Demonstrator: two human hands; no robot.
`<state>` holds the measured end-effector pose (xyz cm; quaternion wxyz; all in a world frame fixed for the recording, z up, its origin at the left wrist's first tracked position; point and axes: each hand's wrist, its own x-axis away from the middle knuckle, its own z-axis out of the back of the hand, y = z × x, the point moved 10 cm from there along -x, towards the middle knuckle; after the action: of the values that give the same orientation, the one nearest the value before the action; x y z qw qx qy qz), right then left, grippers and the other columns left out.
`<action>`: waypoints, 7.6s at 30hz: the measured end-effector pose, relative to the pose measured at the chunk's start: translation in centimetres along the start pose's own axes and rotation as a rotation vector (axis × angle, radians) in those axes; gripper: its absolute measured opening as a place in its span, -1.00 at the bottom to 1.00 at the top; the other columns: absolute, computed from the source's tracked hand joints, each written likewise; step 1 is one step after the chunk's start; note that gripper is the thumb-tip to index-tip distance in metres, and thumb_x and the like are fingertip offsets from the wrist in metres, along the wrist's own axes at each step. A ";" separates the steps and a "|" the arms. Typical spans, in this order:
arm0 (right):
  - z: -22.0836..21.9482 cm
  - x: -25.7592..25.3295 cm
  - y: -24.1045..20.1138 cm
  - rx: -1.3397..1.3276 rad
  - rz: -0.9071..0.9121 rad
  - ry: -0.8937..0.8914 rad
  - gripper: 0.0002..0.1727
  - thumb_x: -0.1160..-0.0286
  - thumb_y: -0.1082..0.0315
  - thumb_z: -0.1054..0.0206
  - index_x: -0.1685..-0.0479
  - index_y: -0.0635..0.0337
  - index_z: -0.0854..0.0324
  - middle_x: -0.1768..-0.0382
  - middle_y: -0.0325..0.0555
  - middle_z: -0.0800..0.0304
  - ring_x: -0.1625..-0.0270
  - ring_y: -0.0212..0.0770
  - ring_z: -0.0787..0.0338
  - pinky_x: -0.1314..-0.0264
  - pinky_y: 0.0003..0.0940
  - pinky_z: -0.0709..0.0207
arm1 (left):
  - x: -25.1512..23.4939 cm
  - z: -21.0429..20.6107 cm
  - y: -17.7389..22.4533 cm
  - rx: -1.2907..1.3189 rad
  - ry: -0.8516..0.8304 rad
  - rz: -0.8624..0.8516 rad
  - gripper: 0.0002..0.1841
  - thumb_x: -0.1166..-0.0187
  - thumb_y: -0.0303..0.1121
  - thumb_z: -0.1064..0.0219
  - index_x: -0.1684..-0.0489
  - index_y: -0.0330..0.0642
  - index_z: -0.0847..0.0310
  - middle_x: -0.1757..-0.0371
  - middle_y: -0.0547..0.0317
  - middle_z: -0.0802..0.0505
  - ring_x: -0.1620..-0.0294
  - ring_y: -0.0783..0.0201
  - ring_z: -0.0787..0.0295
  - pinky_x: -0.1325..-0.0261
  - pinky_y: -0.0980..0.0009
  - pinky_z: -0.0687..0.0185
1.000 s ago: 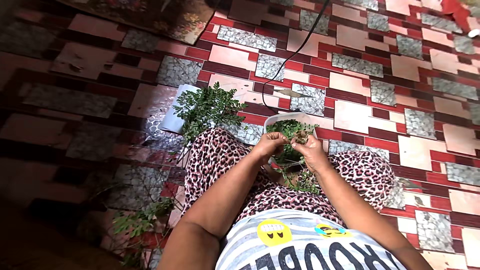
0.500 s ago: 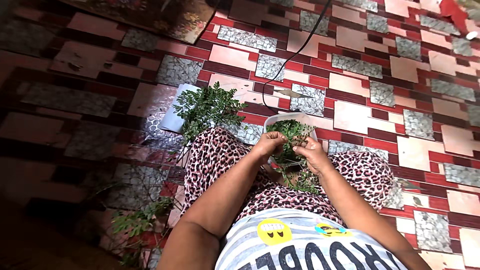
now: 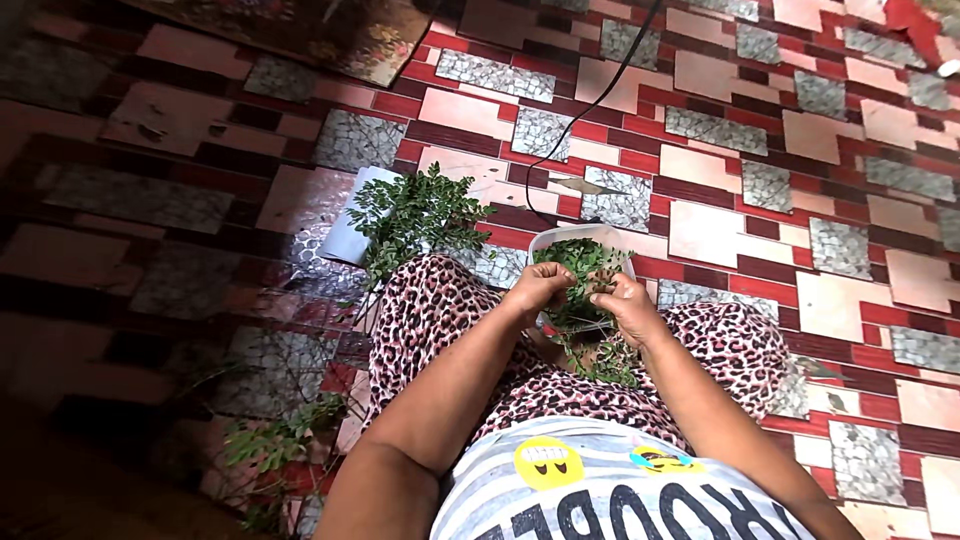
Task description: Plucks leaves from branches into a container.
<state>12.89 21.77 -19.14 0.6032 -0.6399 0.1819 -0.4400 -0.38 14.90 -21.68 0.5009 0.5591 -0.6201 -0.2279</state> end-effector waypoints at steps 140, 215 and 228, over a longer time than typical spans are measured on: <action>3.3 -3.1 -2.8 0.312 0.341 0.055 -0.78 -0.71 0.42 -0.21 0.15 0.39 -0.73 -0.16 0.07 -0.78 -0.19 -0.19 -0.78 -0.30 -0.20 -0.65 | -0.8 -1.8 -0.3 -0.675 -0.079 -0.108 -0.82 -0.63 -0.35 -0.36 0.31 -0.25 -0.77 0.48 0.36 -0.70 0.46 0.59 -0.52 0.25 0.55 -0.50; 3.8 -4.7 0.5 0.266 0.072 -0.019 -0.67 -0.83 0.24 -0.14 -0.09 0.27 -0.76 -0.03 0.01 -0.85 -0.05 -0.16 -0.82 -0.25 -0.09 -0.66 | -0.9 -0.5 -1.1 -0.190 -0.038 0.027 -0.86 -0.67 -0.45 -0.28 0.27 -0.26 -0.73 0.57 0.36 -0.64 0.64 0.57 -0.39 0.55 0.65 -0.29; 5.4 0.1 -0.7 0.109 0.076 0.050 -0.63 -0.41 0.67 -0.37 -0.22 0.39 -0.61 0.09 0.02 -0.82 0.18 -0.26 -0.84 0.03 -0.34 -0.76 | -0.4 -2.3 0.2 -0.538 -0.089 -0.099 -0.73 -0.69 -0.45 -0.25 -0.24 -0.36 -0.67 0.07 -0.02 -0.84 0.18 0.29 -0.79 -0.04 0.30 -0.74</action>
<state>16.93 25.14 -17.82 0.6487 -0.5877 0.1969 -0.4416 1.46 15.91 -20.77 0.5919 0.4250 -0.5307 -0.4328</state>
